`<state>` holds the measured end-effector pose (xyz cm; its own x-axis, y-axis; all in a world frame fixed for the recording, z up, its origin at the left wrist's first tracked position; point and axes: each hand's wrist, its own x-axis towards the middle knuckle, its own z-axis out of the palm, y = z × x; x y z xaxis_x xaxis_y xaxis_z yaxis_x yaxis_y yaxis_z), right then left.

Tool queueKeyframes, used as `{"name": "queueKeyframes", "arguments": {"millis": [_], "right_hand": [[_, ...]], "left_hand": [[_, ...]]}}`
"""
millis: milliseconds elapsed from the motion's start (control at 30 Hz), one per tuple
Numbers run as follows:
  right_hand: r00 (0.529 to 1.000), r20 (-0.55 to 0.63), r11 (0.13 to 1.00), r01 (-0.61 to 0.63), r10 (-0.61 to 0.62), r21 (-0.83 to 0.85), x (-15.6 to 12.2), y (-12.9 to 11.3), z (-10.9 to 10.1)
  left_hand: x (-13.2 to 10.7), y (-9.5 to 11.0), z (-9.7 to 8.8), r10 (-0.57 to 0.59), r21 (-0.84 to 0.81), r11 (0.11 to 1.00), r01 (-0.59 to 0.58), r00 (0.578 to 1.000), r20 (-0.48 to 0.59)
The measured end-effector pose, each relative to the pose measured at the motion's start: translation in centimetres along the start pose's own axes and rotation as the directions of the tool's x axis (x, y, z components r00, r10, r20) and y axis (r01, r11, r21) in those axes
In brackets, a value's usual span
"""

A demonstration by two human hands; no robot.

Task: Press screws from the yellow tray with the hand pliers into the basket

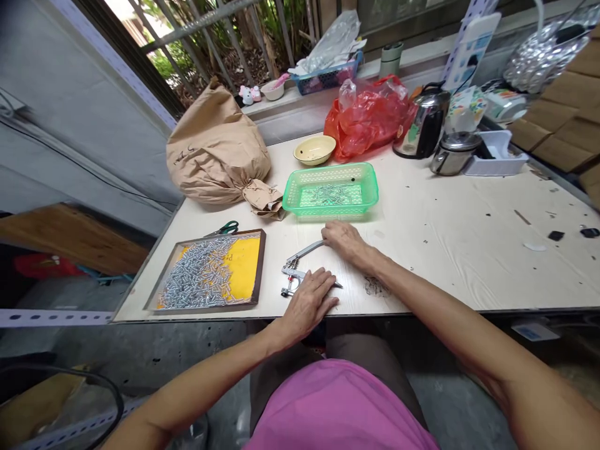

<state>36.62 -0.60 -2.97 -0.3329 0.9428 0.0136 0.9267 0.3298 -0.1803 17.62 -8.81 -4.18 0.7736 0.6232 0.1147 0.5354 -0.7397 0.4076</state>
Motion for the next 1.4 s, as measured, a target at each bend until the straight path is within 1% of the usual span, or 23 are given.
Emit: {"name": "queueKeyframes", "arguments": {"millis": [67, 133, 200, 267, 333, 400, 467, 500, 533, 567, 600, 633, 667, 700, 733, 800, 867, 933, 1000, 1100, 1200, 1300, 1400], "right_hand": [[0.999, 0.008, 0.999, -0.040, 0.040, -0.029, 0.7, -0.4, -0.5], [1.000, 0.016, 0.998, 0.010, -0.009, -0.056, 0.9, -2.0, -1.0], [0.981, 0.021, 0.980, 0.196, -0.195, -0.041, 0.8, -4.5, -1.3], [0.913, 0.041, 0.913, 0.408, -0.407, -0.015, 0.6, -7.1, -1.2], [0.840, 0.070, 0.841, 0.541, -0.538, -0.015, 0.8, -9.1, -0.6], [0.792, 0.085, 0.793, 0.609, -0.605, -0.026, 1.2, -10.2, 0.2], [0.769, 0.068, 0.769, 0.639, -0.636, -0.035, 1.8, -10.6, 1.2], [0.767, 0.050, 0.767, 0.641, -0.639, -0.034, 2.1, -10.6, 1.6], [0.771, 0.028, 0.771, 0.637, -0.636, -0.023, 2.3, -10.7, 1.9], [0.779, 0.000, 0.779, 0.626, -0.626, 0.002, 2.4, -10.7, 2.1], [0.790, -0.037, 0.789, 0.613, -0.611, 0.043, 2.4, -10.7, 2.1], [0.804, -0.088, 0.798, 0.595, -0.589, 0.094, 2.4, -10.6, 1.9], [0.818, -0.156, 0.806, 0.573, -0.553, 0.146, 2.4, -10.5, 1.6], [0.831, -0.234, 0.814, 0.548, -0.505, 0.193, 2.4, -10.2, 1.0], [0.839, -0.316, 0.822, 0.521, -0.444, 0.230, 2.5, -9.7, 0.2], [0.838, -0.458, 0.857, 0.444, -0.295, 0.261, 3.0, -8.2, -1.8], [0.825, -0.541, 0.912, 0.335, -0.162, 0.237, 3.7, -5.9, -3.9], [0.821, -0.566, 0.969, 0.190, -0.071, 0.155, 4.3, -3.3, -5.4], [0.820, -0.573, 0.995, 0.069, -0.016, 0.071, 4.5, -0.8, -6.1], [0.835, -0.550, 1.000, 0.007, 0.011, 0.030, 3.7, 1.4, -5.6], [0.869, -0.494, 0.996, 0.060, -0.021, 0.062, 1.9, 1.4, -3.9], [0.896, -0.440, 0.982, 0.128, -0.055, 0.138, 0.0, 0.1, -1.9], [0.922, -0.382, 0.964, 0.158, -0.067, 0.212, -1.6, -1.6, -0.7]], "left_hand": [[0.0, 0.0, 0.0, -0.001, -0.023, 1.000, 0.001, 1.000, -0.014], [0.1, -0.3, 0.2, 0.003, -0.046, 0.999, -0.004, 1.000, -0.029], [0.1, -0.5, 0.8, 0.005, -0.068, 0.998, -0.007, 1.000, -0.029], [-0.2, -0.4, 1.3, 0.006, -0.075, 0.997, -0.008, 1.000, -0.029], [-1.1, 0.1, 1.4, 0.059, -0.072, 0.995, -0.061, 0.997, -0.040], [-2.5, 0.8, 0.7, 0.200, -0.072, 0.976, -0.204, 0.978, -0.061], [-4.3, 1.3, -0.8, 0.347, -0.065, 0.933, -0.354, 0.932, -0.103], [-5.3, 1.4, -1.7, 0.377, -0.050, 0.921, -0.387, 0.915, -0.141], [-6.1, 1.1, -2.7, 0.373, -0.027, 0.923, -0.384, 0.909, -0.188], [-6.9, 0.6, -3.9, 0.330, 0.003, 0.941, -0.339, 0.912, -0.244], [-7.5, -0.2, -5.1, 0.252, 0.035, 0.967, -0.254, 0.920, -0.300], [-7.9, -1.4, -6.3, 0.146, 0.063, 0.989, -0.132, 0.925, -0.352], [-8.1, -2.8, -7.6, 0.019, 0.086, 0.996, 0.018, 0.913, -0.407], [-8.2, -4.4, -8.7, -0.114, 0.105, 0.978, 0.178, 0.889, -0.443], [-8.1, -6.2, -9.8, -0.235, 0.114, 0.940, 0.322, 0.852, -0.468], [-7.6, -9.8, -11.5, -0.369, 0.149, 0.856, 0.494, 0.787, -0.494], [-7.0, -13.0, -12.5, -0.453, 0.197, 0.784, 0.589, 0.760, -0.467], [-6.3, -15.5, -12.8, -0.514, 0.245, 0.727, 0.641, 0.746, -0.424], [-5.6, -17.2, -12.8, -0.562, 0.284, 0.683, 0.673, 0.733, -0.384], [-4.9, -18.7, -12.6, -0.618, 0.326, 0.630, 0.705, 0.709, -0.339], [-4.3, -19.4, -12.6, -0.616, 0.366, 0.624, 0.691, 0.723, -0.313], [-3.5, -19.8, -12.6, -0.577, 0.413, 0.647, 0.641, 0.766, -0.284], [-2.5, -20.2, -12.7, -0.571, 0.455, 0.647, 0.612, 0.784, -0.241]]}}
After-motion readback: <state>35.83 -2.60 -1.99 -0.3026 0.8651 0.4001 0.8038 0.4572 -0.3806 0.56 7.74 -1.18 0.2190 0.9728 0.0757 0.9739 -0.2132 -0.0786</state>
